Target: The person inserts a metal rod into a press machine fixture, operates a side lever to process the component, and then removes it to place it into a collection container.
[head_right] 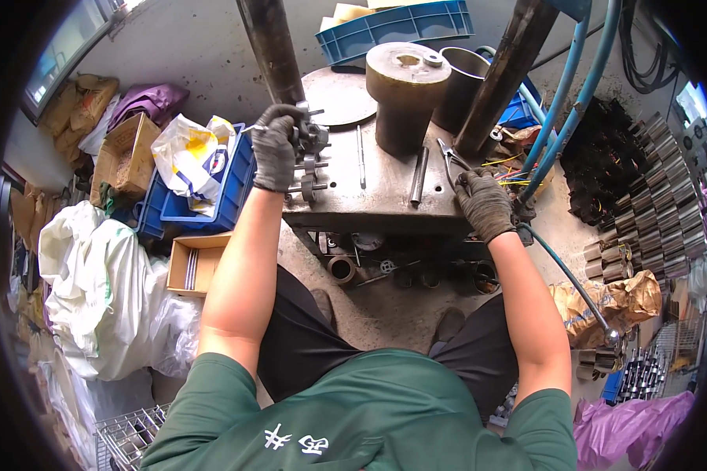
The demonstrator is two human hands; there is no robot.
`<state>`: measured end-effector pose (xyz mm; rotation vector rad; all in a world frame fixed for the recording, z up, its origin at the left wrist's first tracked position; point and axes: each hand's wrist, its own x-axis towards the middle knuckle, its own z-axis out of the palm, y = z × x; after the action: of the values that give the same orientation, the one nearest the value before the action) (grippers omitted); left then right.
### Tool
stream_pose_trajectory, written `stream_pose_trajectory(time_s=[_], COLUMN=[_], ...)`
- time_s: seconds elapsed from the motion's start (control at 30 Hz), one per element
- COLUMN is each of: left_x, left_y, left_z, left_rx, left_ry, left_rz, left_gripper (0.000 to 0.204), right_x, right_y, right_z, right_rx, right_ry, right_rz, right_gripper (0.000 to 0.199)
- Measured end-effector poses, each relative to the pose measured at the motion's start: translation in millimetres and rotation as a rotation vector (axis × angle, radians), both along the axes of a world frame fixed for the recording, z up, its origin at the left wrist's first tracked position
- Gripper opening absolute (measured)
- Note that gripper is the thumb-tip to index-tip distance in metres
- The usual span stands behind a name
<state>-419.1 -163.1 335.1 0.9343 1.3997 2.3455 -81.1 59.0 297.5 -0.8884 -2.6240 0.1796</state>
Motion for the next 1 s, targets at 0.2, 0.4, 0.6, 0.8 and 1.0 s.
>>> stream_pose_trajectory(time_s=[0.2,0.4,0.6,0.8,1.0], left_x=[3,73,126,109,123], left_y=[-3,-37,7,37,37], left_z=[15,43,6,-32,-11], left_rx=[0.031,-0.062,-0.547,-0.711,-0.917], left_ry=[0.082,0.456,0.594,0.364,0.790], left_rz=[-0.001,-0.202,-0.175,-0.272,-0.059], left_gripper=[0.017,0.023,0.012,0.020,0.033], right_x=[-6,0,12,6,-16], right_y=[6,7,17,22,37], right_z=[-8,-25,-26,-14,37], right_rx=[0.014,-0.064,-0.048,-0.232,-0.321], right_ry=[0.010,0.220,0.313,0.417,0.729], right_rz=[-0.020,-0.079,-0.061,-0.018,0.085], right_gripper=[0.023,0.020,0.023,0.023,0.011])
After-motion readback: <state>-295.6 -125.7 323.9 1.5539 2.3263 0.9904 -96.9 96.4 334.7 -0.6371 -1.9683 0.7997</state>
